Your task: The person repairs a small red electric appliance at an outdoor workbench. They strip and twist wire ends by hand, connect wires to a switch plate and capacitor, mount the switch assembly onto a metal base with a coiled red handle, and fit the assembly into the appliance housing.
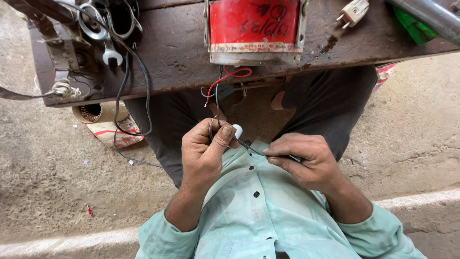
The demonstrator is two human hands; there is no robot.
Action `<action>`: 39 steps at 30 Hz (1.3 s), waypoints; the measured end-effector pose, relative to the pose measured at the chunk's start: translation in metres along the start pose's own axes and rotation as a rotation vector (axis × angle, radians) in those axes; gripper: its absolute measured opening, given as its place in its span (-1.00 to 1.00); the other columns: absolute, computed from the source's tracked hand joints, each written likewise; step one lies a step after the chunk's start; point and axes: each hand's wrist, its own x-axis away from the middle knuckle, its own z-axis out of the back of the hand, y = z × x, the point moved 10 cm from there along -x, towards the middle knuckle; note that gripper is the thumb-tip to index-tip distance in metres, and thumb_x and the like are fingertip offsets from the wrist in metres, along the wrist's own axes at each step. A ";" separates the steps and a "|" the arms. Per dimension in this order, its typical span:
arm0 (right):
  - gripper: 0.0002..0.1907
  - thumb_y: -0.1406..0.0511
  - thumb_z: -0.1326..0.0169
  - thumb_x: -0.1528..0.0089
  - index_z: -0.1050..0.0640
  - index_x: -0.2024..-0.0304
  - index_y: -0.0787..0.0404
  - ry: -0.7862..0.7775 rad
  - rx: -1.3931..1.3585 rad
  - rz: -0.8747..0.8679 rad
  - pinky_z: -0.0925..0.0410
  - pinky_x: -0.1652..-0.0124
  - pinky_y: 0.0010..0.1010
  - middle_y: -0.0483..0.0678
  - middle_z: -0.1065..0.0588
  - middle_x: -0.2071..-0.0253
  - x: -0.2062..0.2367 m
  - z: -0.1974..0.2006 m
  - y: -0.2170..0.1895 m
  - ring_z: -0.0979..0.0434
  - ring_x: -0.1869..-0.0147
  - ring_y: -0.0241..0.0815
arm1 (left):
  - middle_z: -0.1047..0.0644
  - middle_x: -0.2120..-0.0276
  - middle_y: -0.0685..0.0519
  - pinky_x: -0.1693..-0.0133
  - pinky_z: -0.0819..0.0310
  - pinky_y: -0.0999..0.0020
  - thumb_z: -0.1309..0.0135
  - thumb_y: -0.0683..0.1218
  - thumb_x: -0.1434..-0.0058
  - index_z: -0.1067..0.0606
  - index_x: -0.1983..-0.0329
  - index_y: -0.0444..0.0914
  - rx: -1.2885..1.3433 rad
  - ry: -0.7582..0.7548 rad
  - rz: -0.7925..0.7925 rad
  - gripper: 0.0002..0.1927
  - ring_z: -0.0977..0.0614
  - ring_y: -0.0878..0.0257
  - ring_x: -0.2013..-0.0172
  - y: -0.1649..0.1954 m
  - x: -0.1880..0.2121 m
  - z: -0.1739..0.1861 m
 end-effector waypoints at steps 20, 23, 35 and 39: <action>-0.83 0.44 -0.25 -0.25 -0.68 0.13 0.41 -0.168 -0.603 -0.424 -0.40 0.20 -0.51 0.02 -0.58 0.19 0.008 -0.064 0.060 -0.54 0.17 -0.29 | -0.56 0.09 -0.09 0.03 -0.54 0.32 0.10 -0.19 -0.43 -0.53 -0.03 -0.38 -0.420 -0.369 -0.176 -0.76 -0.64 0.11 0.12 0.041 0.058 -0.023; -0.83 0.46 -0.25 -0.23 -0.67 0.12 0.40 -0.161 -0.648 -0.374 -0.44 0.16 -0.48 0.03 -0.58 0.18 -0.005 -0.063 0.045 -0.58 0.14 -0.24 | -0.55 0.14 -0.08 0.05 -0.53 0.30 0.13 -0.19 -0.37 -0.52 -0.03 -0.38 -0.436 -0.399 -0.180 -0.72 -0.62 0.10 0.14 0.050 0.055 -0.022; -0.84 0.49 -0.29 -0.22 -0.68 0.13 0.39 -0.235 -0.679 -0.179 -0.45 0.13 -0.44 0.04 -0.56 0.19 -0.035 -0.066 0.001 -0.56 0.12 -0.24 | -0.46 0.33 -0.03 0.19 -0.45 0.24 0.12 -0.17 -0.34 -0.52 0.12 -0.36 -0.535 -0.405 -0.199 -0.78 -0.52 0.10 0.30 0.077 0.052 -0.025; -0.83 0.48 -0.30 -0.21 -0.68 0.13 0.39 -0.222 -0.669 -0.162 -0.44 0.14 -0.45 0.05 -0.56 0.20 -0.037 -0.066 -0.002 -0.55 0.13 -0.24 | -0.47 0.31 -0.03 0.17 -0.46 0.25 0.12 -0.16 -0.38 -0.51 0.10 -0.36 -0.520 -0.387 -0.220 -0.79 -0.52 0.10 0.28 0.081 0.052 -0.024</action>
